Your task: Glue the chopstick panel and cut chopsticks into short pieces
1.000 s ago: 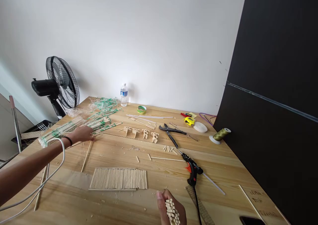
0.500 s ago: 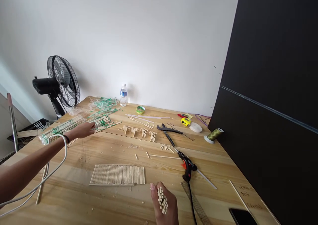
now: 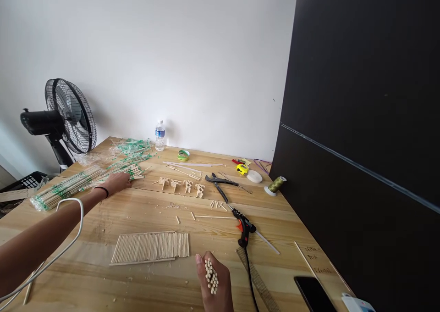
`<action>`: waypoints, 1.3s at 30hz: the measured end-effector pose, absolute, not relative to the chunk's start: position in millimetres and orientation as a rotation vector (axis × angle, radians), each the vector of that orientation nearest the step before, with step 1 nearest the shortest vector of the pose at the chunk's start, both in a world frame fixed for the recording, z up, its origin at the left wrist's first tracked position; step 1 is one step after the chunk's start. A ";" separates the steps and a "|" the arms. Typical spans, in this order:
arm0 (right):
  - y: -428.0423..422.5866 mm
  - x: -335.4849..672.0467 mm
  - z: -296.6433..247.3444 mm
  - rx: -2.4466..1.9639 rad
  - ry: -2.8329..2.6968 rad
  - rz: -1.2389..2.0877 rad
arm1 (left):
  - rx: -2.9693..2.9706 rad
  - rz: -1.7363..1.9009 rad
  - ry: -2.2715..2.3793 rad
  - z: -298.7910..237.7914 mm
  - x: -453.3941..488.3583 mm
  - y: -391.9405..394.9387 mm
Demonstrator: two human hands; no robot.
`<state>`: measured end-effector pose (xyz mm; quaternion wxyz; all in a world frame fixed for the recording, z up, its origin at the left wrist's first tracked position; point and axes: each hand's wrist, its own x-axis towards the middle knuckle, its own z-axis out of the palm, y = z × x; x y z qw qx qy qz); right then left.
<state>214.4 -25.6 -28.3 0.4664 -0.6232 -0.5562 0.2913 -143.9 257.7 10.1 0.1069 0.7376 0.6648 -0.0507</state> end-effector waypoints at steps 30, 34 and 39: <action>-19.8 170.7 32.4 -1.314 -1.481 1.183 | 1.190 0.868 0.751 23.7 23.6 22.2; -24.1 169.0 30.4 -1.403 -1.354 1.003 | 1.136 0.922 0.829 25.0 27.1 25.2; -41.2 160.1 23.7 -1.476 -1.499 0.861 | 0.843 1.151 1.092 19.4 32.1 27.5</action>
